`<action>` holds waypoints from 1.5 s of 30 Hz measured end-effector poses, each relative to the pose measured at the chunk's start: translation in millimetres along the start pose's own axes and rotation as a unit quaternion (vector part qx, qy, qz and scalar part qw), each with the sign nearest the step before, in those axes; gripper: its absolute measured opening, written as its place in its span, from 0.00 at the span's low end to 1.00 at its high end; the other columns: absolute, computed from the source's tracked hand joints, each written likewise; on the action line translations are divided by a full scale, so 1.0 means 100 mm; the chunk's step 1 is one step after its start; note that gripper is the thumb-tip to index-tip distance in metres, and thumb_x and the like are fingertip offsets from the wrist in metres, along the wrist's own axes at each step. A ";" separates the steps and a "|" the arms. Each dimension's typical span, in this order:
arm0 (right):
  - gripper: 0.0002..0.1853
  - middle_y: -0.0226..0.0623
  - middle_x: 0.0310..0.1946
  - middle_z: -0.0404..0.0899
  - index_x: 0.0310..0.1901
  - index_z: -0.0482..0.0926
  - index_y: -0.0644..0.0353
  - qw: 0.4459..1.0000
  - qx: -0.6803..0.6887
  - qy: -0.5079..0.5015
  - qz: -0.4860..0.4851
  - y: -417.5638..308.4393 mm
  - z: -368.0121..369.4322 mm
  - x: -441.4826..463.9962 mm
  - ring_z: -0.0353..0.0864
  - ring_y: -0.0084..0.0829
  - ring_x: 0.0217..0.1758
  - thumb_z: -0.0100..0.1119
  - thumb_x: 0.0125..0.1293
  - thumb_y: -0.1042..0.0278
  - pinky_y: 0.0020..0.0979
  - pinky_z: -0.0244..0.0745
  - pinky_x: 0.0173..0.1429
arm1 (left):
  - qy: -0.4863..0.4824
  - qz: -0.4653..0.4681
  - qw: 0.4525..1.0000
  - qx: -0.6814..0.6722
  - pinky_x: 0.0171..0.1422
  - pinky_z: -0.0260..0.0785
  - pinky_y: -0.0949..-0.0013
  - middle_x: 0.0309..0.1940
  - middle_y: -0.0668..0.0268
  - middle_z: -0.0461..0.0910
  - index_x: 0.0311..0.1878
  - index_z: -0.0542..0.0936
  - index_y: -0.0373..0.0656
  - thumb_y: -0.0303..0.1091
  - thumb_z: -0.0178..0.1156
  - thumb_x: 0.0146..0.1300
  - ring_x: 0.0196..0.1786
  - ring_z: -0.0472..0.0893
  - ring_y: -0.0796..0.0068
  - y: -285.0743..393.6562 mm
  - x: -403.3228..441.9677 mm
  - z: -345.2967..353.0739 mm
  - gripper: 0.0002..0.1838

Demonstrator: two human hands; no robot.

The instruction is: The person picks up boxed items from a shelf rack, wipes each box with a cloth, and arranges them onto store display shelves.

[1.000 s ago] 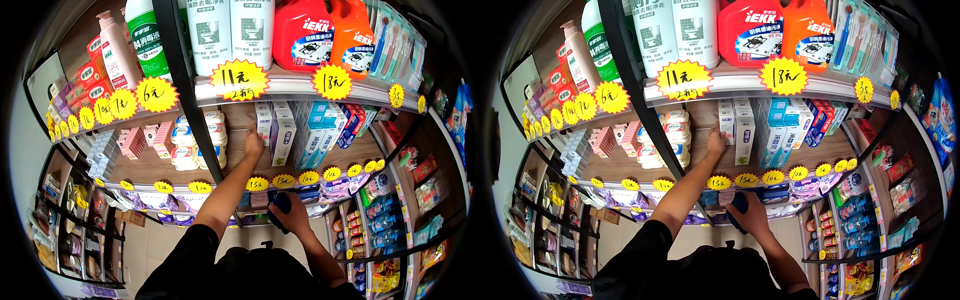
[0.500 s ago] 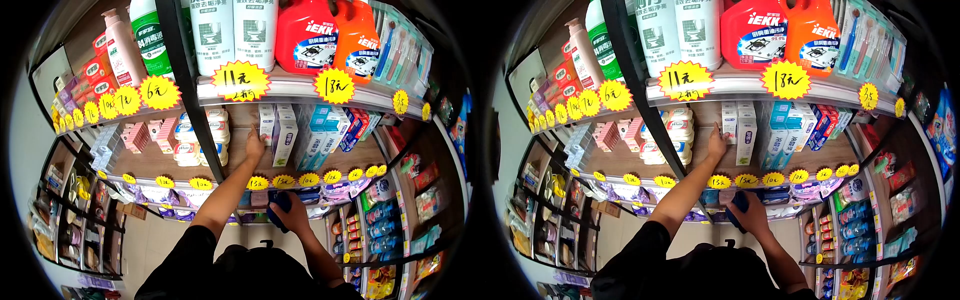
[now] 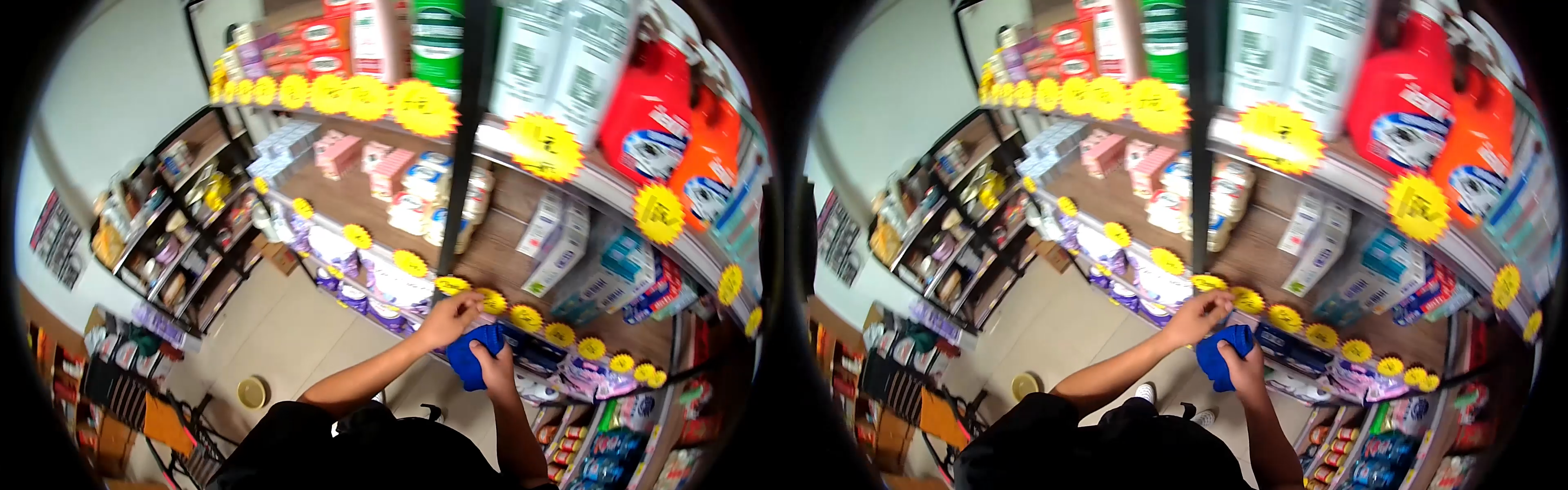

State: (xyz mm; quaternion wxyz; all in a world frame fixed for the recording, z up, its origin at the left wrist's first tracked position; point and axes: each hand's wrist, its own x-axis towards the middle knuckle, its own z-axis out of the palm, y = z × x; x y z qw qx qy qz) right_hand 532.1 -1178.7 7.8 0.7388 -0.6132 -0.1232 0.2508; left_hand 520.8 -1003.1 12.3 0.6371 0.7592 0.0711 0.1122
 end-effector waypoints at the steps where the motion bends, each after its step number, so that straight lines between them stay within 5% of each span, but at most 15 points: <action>1: 0.09 0.27 0.39 0.83 0.47 0.81 0.60 1.000 -0.004 -0.015 0.012 0.04 0.11 0.02 0.80 0.19 0.38 0.65 0.67 0.72 0.26 0.78 0.43 | -0.008 0.022 0.999 -0.049 0.44 0.69 0.77 0.33 0.75 0.77 0.61 0.79 0.37 0.39 0.62 0.76 0.37 0.73 0.86 -0.05 -0.16 -0.12 0.19; 8: 0.09 0.28 0.38 0.83 0.47 0.84 0.61 0.994 0.002 -0.107 0.029 0.40 1.23 0.00 0.80 0.19 0.36 0.66 0.70 0.66 0.26 0.78 0.38 | 0.004 -0.065 0.996 -0.069 0.56 0.72 0.70 0.48 0.68 0.81 0.64 0.77 0.39 0.45 0.63 0.75 0.50 0.77 0.80 -0.33 -1.39 -1.23 0.23; 12: 0.09 0.28 0.38 0.83 0.46 0.84 0.62 0.982 -0.011 -0.167 0.088 0.53 2.12 -0.11 0.80 0.19 0.38 0.65 0.72 0.65 0.26 0.78 0.42 | -0.005 -0.083 0.996 -0.045 0.57 0.72 0.71 0.46 0.68 0.81 0.59 0.79 0.39 0.45 0.66 0.73 0.50 0.76 0.80 -0.21 -2.04 -2.05 0.21; 17: 0.13 0.29 0.41 0.83 0.50 0.82 0.62 0.961 -0.053 -0.249 0.106 0.98 3.09 -0.15 0.80 0.21 0.42 0.63 0.75 0.61 0.29 0.78 0.49 | 0.101 -0.080 0.990 -0.051 0.43 0.68 0.72 0.34 0.75 0.79 0.45 0.82 0.42 0.41 0.67 0.71 0.38 0.74 0.85 -0.43 -2.73 -2.95 0.11; 24: 0.20 0.29 0.44 0.83 0.57 0.78 0.62 0.915 -0.049 -0.362 0.169 1.08 4.35 -0.23 0.81 0.20 0.43 0.64 0.75 0.55 0.27 0.79 0.47 | 0.287 -0.046 0.953 -0.081 0.47 0.72 0.74 0.37 0.73 0.80 0.50 0.80 0.40 0.35 0.66 0.72 0.41 0.77 0.83 -0.42 -3.36 -3.87 0.10; 28: 0.23 0.31 0.47 0.84 0.59 0.78 0.62 0.842 -0.026 -0.496 0.213 1.29 4.93 -0.07 0.83 0.21 0.45 0.70 0.70 0.57 0.28 0.79 0.50 | 0.344 0.001 0.938 -0.052 0.45 0.72 0.74 0.38 0.72 0.80 0.51 0.79 0.41 0.34 0.64 0.73 0.40 0.76 0.84 -0.56 -3.50 -4.31 0.10; 31: 0.23 0.32 0.48 0.84 0.60 0.78 0.62 0.817 -0.045 -0.525 0.236 1.41 5.35 0.14 0.83 0.23 0.48 0.71 0.68 0.63 0.29 0.79 0.53 | 0.355 -0.072 0.923 -0.130 0.48 0.73 0.75 0.40 0.72 0.80 0.52 0.76 0.40 0.35 0.63 0.74 0.43 0.77 0.84 -0.58 -3.57 -4.64 0.11; 36: 0.25 0.35 0.52 0.82 0.63 0.75 0.63 0.793 0.033 -0.548 0.263 1.60 6.04 0.63 0.83 0.27 0.51 0.70 0.66 0.69 0.33 0.80 0.58 | 0.409 -0.054 0.904 -0.110 0.52 0.73 0.73 0.42 0.70 0.81 0.52 0.77 0.39 0.36 0.64 0.74 0.45 0.77 0.83 -0.85 -3.45 -5.28 0.12; 42: 0.33 0.40 0.51 0.81 0.65 0.71 0.64 0.739 0.064 -0.572 0.351 1.73 6.88 1.61 0.84 0.34 0.53 0.70 0.62 0.60 0.37 0.84 0.53 | 0.449 -0.061 0.883 -0.124 0.54 0.71 0.73 0.44 0.71 0.81 0.54 0.78 0.40 0.38 0.63 0.75 0.47 0.77 0.83 -1.01 -2.89 -6.14 0.13; 45: 0.36 0.45 0.58 0.77 0.69 0.66 0.64 0.708 0.133 -0.549 0.423 1.71 7.25 2.02 0.83 0.40 0.57 0.69 0.62 0.61 0.41 0.82 0.60 | 0.467 -0.055 0.875 -0.114 0.54 0.70 0.74 0.43 0.71 0.80 0.56 0.78 0.39 0.37 0.62 0.75 0.47 0.77 0.83 -1.00 -2.62 -6.57 0.14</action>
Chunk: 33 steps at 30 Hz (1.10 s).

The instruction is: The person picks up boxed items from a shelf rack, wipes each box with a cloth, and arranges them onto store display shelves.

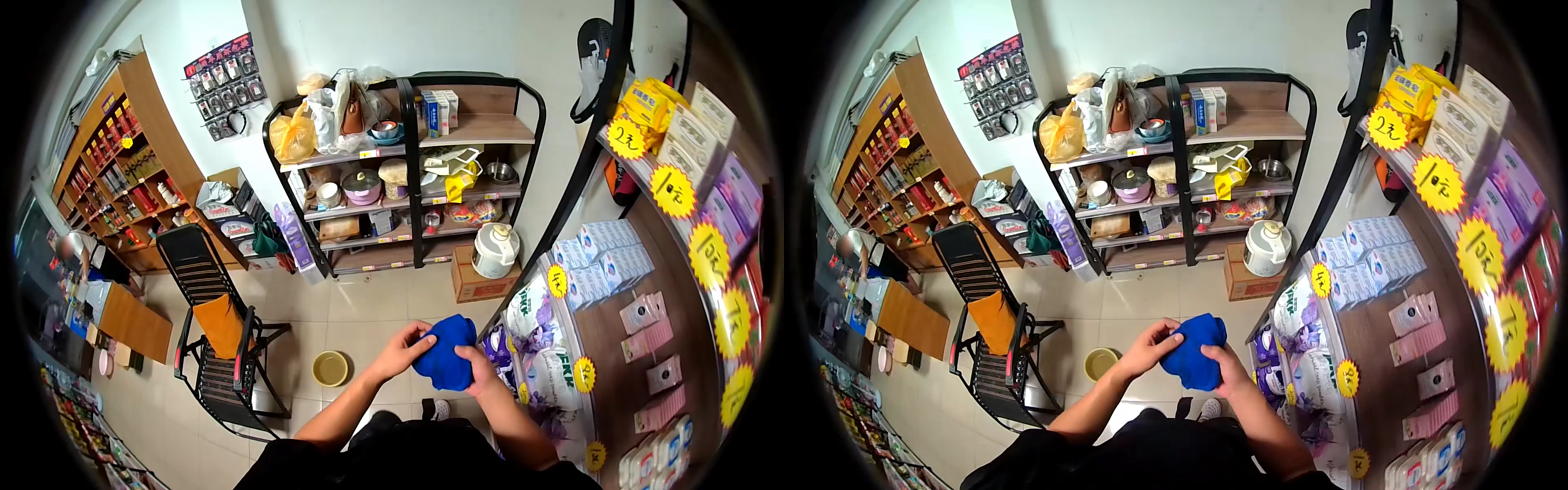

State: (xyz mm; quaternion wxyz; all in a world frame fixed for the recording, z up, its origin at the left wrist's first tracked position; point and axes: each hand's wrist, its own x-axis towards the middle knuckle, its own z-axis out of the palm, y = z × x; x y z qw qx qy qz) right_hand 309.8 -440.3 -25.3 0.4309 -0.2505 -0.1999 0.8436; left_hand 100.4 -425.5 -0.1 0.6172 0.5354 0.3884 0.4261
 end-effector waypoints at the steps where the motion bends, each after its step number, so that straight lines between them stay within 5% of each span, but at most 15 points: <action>1: 0.36 0.45 0.58 0.77 0.69 0.66 0.64 1.000 0.002 0.001 0.004 -0.08 -0.07 0.11 0.83 0.40 0.57 0.69 0.62 0.61 0.41 0.82 0.60 | 0.002 -0.004 1.000 -0.001 0.54 0.70 0.74 0.43 0.71 0.80 0.56 0.78 0.39 0.37 0.62 0.75 0.47 0.77 0.83 0.01 0.12 -0.01 0.14; 11: 0.31 0.44 0.62 0.76 0.70 0.66 0.61 0.996 0.058 0.064 -0.025 -0.92 -0.38 1.13 0.79 0.41 0.64 0.65 0.69 0.64 0.44 0.77 0.68 | -0.008 -0.024 0.999 0.020 0.55 0.70 0.72 0.45 0.70 0.82 0.58 0.79 0.40 0.37 0.61 0.76 0.47 0.77 0.81 -0.14 1.58 -0.39 0.14; 21: 0.28 0.47 0.64 0.77 0.68 0.69 0.64 0.986 0.098 0.098 -0.097 -1.80 -0.45 2.71 0.77 0.44 0.68 0.60 0.73 0.60 0.48 0.72 0.73 | 0.019 0.104 0.969 0.223 0.48 0.72 0.71 0.42 0.70 0.84 0.53 0.82 0.41 0.39 0.65 0.72 0.41 0.78 0.81 0.65 3.95 -1.73 0.14; 27: 0.29 0.45 0.63 0.78 0.68 0.70 0.65 0.979 0.097 0.097 -0.148 -2.21 -0.50 3.59 0.77 0.43 0.67 0.58 0.74 0.54 0.45 0.72 0.72 | 0.064 0.321 0.833 0.446 0.55 0.72 0.59 0.42 0.57 0.81 0.48 0.82 0.40 0.37 0.66 0.65 0.48 0.80 0.55 1.11 5.64 -2.36 0.13; 33: 0.27 0.44 0.62 0.79 0.67 0.70 0.64 0.980 0.109 0.084 -0.147 -2.66 -0.39 4.23 0.79 0.42 0.65 0.55 0.75 0.54 0.44 0.74 0.70 | 0.137 0.349 0.750 0.544 0.58 0.70 0.54 0.45 0.56 0.79 0.49 0.83 0.43 0.37 0.68 0.58 0.52 0.77 0.51 1.41 6.96 -2.59 0.16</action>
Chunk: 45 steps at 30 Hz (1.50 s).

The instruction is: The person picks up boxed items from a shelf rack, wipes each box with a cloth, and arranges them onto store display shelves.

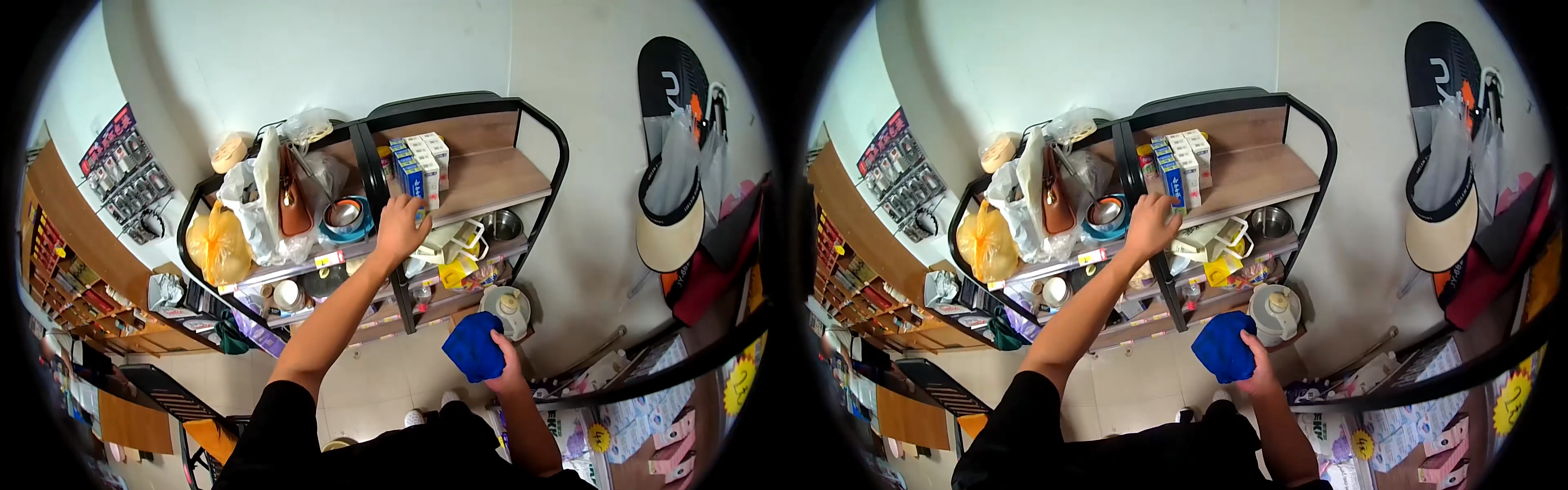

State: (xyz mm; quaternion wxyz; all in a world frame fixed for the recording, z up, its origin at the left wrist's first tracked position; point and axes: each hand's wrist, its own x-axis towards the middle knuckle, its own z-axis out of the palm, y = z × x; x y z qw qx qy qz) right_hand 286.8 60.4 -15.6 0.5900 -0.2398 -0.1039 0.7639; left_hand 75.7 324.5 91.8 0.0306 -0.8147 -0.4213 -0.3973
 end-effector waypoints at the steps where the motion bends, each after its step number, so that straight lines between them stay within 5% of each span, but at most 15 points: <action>1: 0.27 0.44 0.62 0.79 0.67 0.70 0.64 1.000 0.000 0.000 0.000 -0.04 0.02 0.11 0.79 0.42 0.65 0.55 0.75 0.54 0.44 0.74 0.70 | 0.000 0.000 1.000 0.000 0.58 0.70 0.54 0.45 0.56 0.79 0.49 0.83 0.43 0.37 0.68 0.58 0.52 0.77 0.51 -0.10 0.15 0.10 0.16; 11: 0.27 0.46 0.63 0.79 0.67 0.71 0.65 0.999 -0.019 -0.012 0.024 -0.68 -0.05 1.38 0.79 0.43 0.66 0.57 0.75 0.56 0.45 0.72 0.73 | -0.072 -0.008 0.977 0.199 0.70 0.61 0.52 0.57 0.53 0.76 0.59 0.81 0.47 0.45 0.72 0.53 0.64 0.72 0.53 -0.73 1.17 0.90 0.29; 21: 0.29 0.48 0.65 0.76 0.69 0.69 0.66 0.996 0.009 0.001 0.087 -1.03 -0.23 2.19 0.77 0.44 0.68 0.59 0.73 0.57 0.46 0.69 0.74 | -0.064 -0.019 0.960 0.272 0.73 0.58 0.48 0.59 0.52 0.74 0.54 0.81 0.47 0.46 0.74 0.52 0.67 0.69 0.52 -0.79 1.31 1.22 0.27; 26: 0.29 0.47 0.66 0.76 0.69 0.68 0.66 0.997 -0.010 -0.018 0.070 -1.13 -0.23 2.31 0.77 0.44 0.68 0.57 0.74 0.57 0.46 0.69 0.75 | -0.068 0.009 0.974 0.215 0.73 0.56 0.47 0.62 0.52 0.73 0.48 0.79 0.45 0.44 0.75 0.49 0.68 0.68 0.51 -0.73 1.25 1.18 0.25; 30: 0.28 0.48 0.64 0.77 0.68 0.69 0.66 0.998 -0.006 0.000 0.064 -1.18 -0.15 2.39 0.78 0.44 0.66 0.58 0.74 0.58 0.47 0.72 0.72 | -0.119 0.031 0.975 0.183 0.73 0.56 0.47 0.55 0.56 0.78 0.52 0.76 0.45 0.41 0.76 0.49 0.66 0.71 0.54 -0.65 1.17 1.11 0.28; 31: 0.27 0.50 0.63 0.77 0.68 0.69 0.67 0.998 0.003 -0.004 0.066 -1.20 -0.12 2.40 0.79 0.45 0.65 0.58 0.74 0.59 0.48 0.74 0.71 | -0.112 0.064 0.975 0.183 0.72 0.57 0.48 0.47 0.58 0.81 0.50 0.73 0.45 0.40 0.75 0.51 0.62 0.73 0.57 -0.67 1.16 1.12 0.26; 38: 0.29 0.46 0.65 0.77 0.69 0.69 0.64 0.998 -0.017 -0.009 0.057 -1.17 -0.11 2.51 0.78 0.44 0.67 0.59 0.73 0.56 0.47 0.70 0.73 | -0.143 0.057 0.978 0.141 0.69 0.58 0.51 0.46 0.59 0.83 0.53 0.73 0.45 0.38 0.73 0.56 0.58 0.79 0.59 -0.81 1.32 1.13 0.25; 45: 0.24 0.49 0.59 0.80 0.64 0.73 0.68 0.998 0.018 -0.007 0.056 -1.14 -0.15 2.62 0.82 0.45 0.62 0.58 0.74 0.61 0.48 0.77 0.68 | -0.093 -0.062 0.992 -0.061 0.61 0.69 0.52 0.45 0.52 0.82 0.54 0.71 0.41 0.34 0.76 0.54 0.51 0.82 0.51 -0.78 1.66 0.85 0.28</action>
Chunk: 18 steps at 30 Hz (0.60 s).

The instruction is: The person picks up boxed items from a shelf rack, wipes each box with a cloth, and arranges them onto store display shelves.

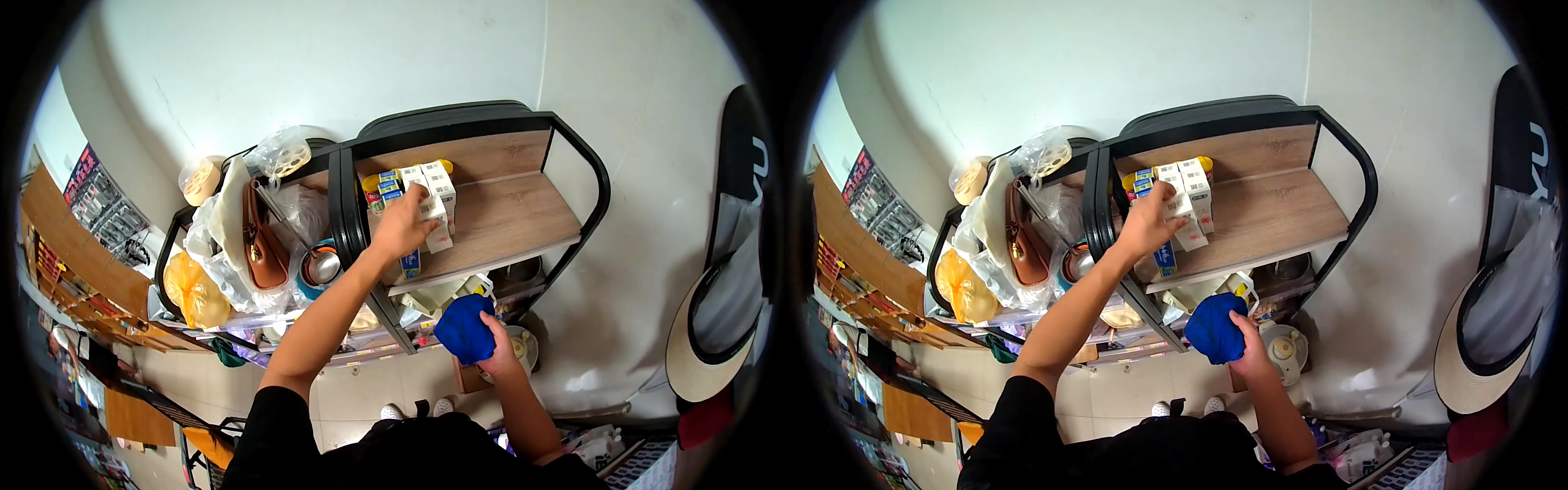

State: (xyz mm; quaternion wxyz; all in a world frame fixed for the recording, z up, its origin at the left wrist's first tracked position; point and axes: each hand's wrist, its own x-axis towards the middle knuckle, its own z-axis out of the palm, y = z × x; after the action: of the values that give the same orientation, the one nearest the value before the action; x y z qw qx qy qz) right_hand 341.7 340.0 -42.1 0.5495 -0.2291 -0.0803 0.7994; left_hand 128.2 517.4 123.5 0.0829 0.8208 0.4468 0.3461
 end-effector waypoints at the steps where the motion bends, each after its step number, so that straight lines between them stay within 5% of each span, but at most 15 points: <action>1: 0.24 0.49 0.60 0.80 0.64 0.73 0.67 1.000 -0.005 -0.004 -0.001 0.00 0.00 0.01 0.82 0.45 0.62 0.58 0.74 0.60 0.49 0.77 0.68 | 0.020 -0.029 0.997 -0.073 0.59 0.72 0.52 0.45 0.50 0.82 0.54 0.70 0.40 0.32 0.77 0.53 0.50 0.82 0.50 0.00 0.04 -0.04 0.29; 3: 0.24 0.49 0.60 0.80 0.65 0.73 0.67 1.000 -0.008 -0.007 0.001 -0.02 0.06 0.00 0.82 0.45 0.63 0.58 0.74 0.60 0.49 0.76 0.69 | 0.051 0.001 0.997 -0.062 0.54 0.77 0.55 0.48 0.50 0.82 0.56 0.68 0.40 0.30 0.78 0.53 0.53 0.83 0.51 -0.02 0.08 -0.09 0.32; 6: 0.25 0.49 0.61 0.79 0.65 0.72 0.66 1.000 -0.020 -0.012 -0.004 -0.08 0.12 -0.04 0.81 0.44 0.64 0.59 0.74 0.59 0.48 0.75 0.70 | 0.069 -0.067 0.938 -0.333 0.58 0.75 0.68 0.52 0.60 0.80 0.57 0.71 0.40 0.26 0.76 0.57 0.54 0.81 0.73 0.24 0.10 -0.34 0.28; 7: 0.26 0.49 0.62 0.79 0.66 0.72 0.66 1.000 -0.027 -0.011 -0.010 -0.09 0.12 -0.05 0.80 0.45 0.65 0.59 0.73 0.58 0.48 0.74 0.71 | 0.071 -0.067 0.939 -0.331 0.58 0.75 0.68 0.52 0.60 0.80 0.57 0.71 0.40 0.26 0.76 0.57 0.54 0.81 0.73 0.36 0.07 -0.43 0.28; 10: 0.27 0.48 0.62 0.78 0.66 0.71 0.66 0.999 -0.038 -0.022 -0.023 -0.11 0.09 0.03 0.80 0.45 0.65 0.59 0.73 0.58 0.47 0.73 0.71 | 0.108 -0.149 0.793 -0.581 0.61 0.76 0.68 0.51 0.64 0.81 0.64 0.74 0.37 0.24 0.75 0.56 0.54 0.81 0.74 0.60 -0.10 -0.59 0.32; 13: 0.27 0.48 0.62 0.78 0.66 0.71 0.65 0.998 -0.050 -0.018 -0.019 -0.10 0.17 0.09 0.79 0.46 0.65 0.60 0.73 0.57 0.49 0.73 0.72 | 0.091 -0.174 0.729 -0.656 0.60 0.77 0.64 0.50 0.63 0.83 0.63 0.76 0.37 0.30 0.75 0.58 0.51 0.84 0.72 0.71 -0.36 -0.64 0.30; 18: 0.29 0.44 0.63 0.78 0.68 0.70 0.61 0.999 -0.033 -0.035 -0.006 -0.11 0.21 0.02 0.78 0.43 0.66 0.61 0.72 0.54 0.47 0.72 0.71 | 0.065 -0.131 0.803 -0.578 0.63 0.77 0.64 0.52 0.61 0.84 0.65 0.72 0.40 0.27 0.71 0.63 0.55 0.84 0.71 0.67 -0.99 -0.45 0.29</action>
State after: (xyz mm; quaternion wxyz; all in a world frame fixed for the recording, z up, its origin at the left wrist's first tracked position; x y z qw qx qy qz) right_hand 341.0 348.5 -19.4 0.5433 -0.2184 -0.1279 0.8004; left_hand 109.0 391.5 137.7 0.5573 0.5301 0.2710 0.5788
